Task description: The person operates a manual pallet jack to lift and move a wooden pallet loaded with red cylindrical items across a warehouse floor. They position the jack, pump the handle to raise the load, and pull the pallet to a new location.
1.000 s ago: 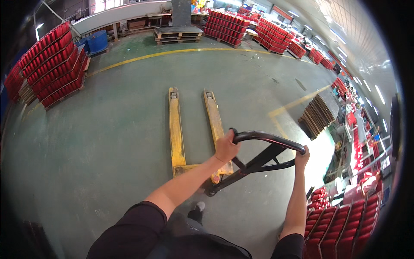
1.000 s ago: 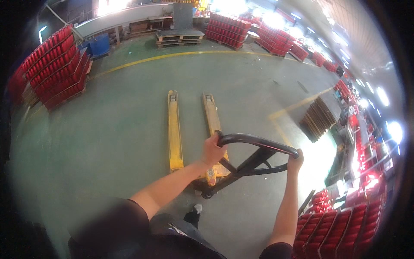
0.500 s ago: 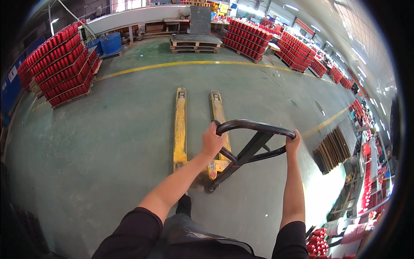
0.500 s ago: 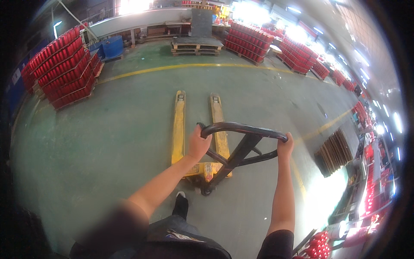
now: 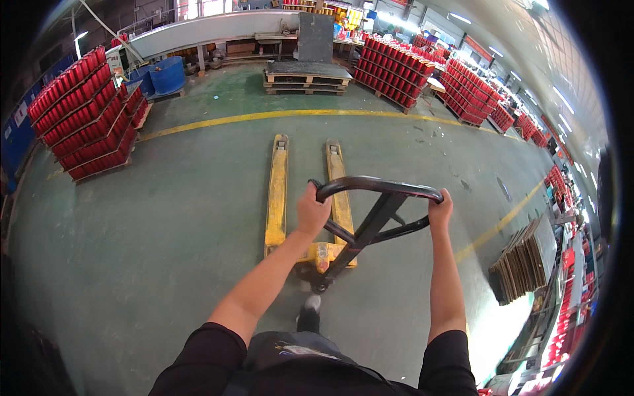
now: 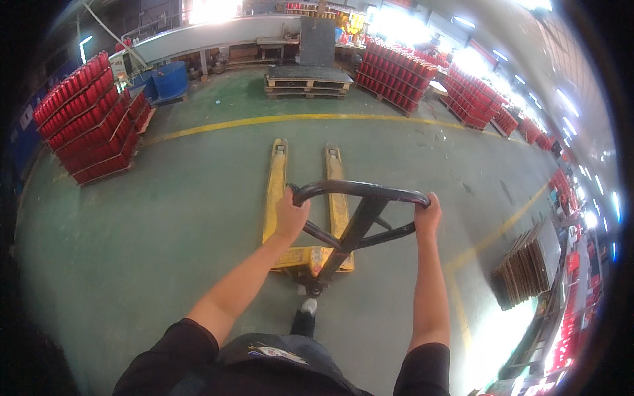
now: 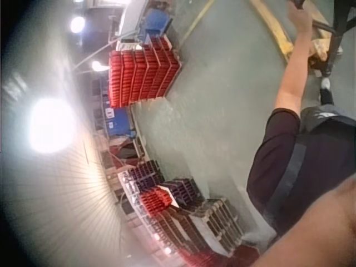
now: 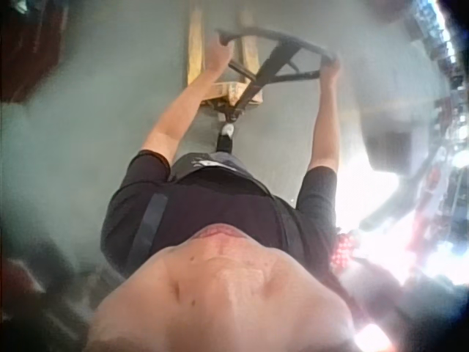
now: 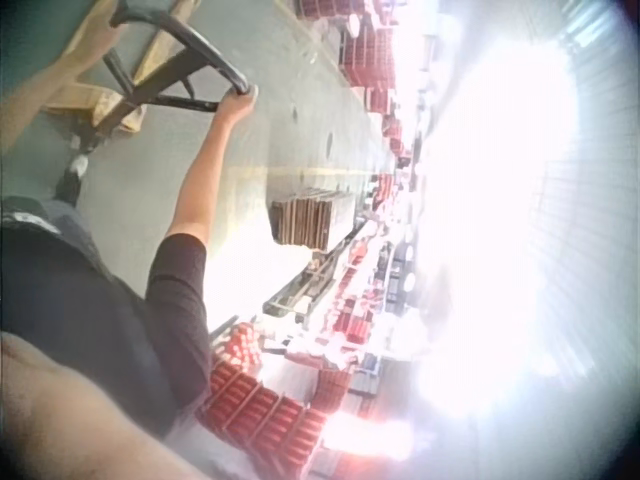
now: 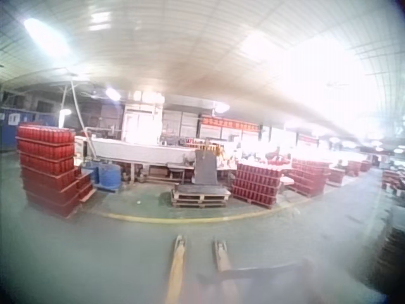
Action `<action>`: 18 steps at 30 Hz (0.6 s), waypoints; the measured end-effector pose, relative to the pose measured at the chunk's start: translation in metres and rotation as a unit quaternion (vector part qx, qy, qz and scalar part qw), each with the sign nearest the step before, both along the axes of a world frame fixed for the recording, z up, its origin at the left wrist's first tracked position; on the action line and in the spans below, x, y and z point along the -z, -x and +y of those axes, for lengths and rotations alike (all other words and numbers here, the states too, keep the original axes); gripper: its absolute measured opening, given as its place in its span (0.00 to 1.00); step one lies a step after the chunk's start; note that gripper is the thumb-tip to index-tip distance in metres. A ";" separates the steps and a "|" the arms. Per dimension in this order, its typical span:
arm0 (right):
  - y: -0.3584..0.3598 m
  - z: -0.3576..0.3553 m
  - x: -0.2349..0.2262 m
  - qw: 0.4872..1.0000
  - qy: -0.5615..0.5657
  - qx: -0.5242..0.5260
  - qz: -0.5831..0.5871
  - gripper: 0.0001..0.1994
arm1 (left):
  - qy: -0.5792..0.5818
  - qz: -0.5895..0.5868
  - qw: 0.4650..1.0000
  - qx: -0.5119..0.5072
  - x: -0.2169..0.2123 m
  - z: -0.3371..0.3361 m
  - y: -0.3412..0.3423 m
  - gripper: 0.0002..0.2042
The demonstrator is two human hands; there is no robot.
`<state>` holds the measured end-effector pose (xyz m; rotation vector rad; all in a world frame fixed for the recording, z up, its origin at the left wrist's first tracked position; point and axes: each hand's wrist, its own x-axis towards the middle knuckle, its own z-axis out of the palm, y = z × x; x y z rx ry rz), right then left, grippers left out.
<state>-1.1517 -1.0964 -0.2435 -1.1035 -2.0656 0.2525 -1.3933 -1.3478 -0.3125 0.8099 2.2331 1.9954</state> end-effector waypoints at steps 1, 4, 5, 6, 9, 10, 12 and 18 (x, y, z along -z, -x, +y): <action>0.015 0.000 -0.001 1.000 0.007 -0.011 0.005 0.07 | -0.002 -0.003 1.000 -0.008 0.001 -0.001 0.009 0.11; 0.057 -0.007 0.007 0.999 -0.023 -0.037 0.020 0.07 | -0.006 0.006 0.999 -0.045 0.003 -0.011 0.035 0.10; 0.078 -0.022 0.014 0.995 -0.050 -0.073 0.036 0.08 | -0.001 -0.005 0.996 -0.094 0.004 -0.029 0.047 0.10; 0.088 -0.020 0.018 0.998 0.031 -0.056 0.003 0.09 | 0.036 -0.047 0.993 -0.101 0.006 -0.030 0.056 0.10; 0.113 -0.017 0.028 0.996 0.066 -0.065 0.013 0.11 | 0.033 -0.017 0.996 -0.080 0.013 -0.038 0.074 0.10; 0.119 -0.012 0.032 0.997 0.043 -0.062 0.012 0.11 | 0.025 0.005 0.995 -0.093 0.016 -0.036 0.078 0.10; 0.123 0.001 0.037 0.996 0.029 -0.083 0.014 0.11 | 0.036 -0.016 0.995 -0.087 0.020 -0.026 0.080 0.10; 0.138 0.044 0.045 0.991 -0.010 -0.125 0.051 0.10 | 0.012 -0.050 0.996 -0.073 0.016 0.004 0.092 0.10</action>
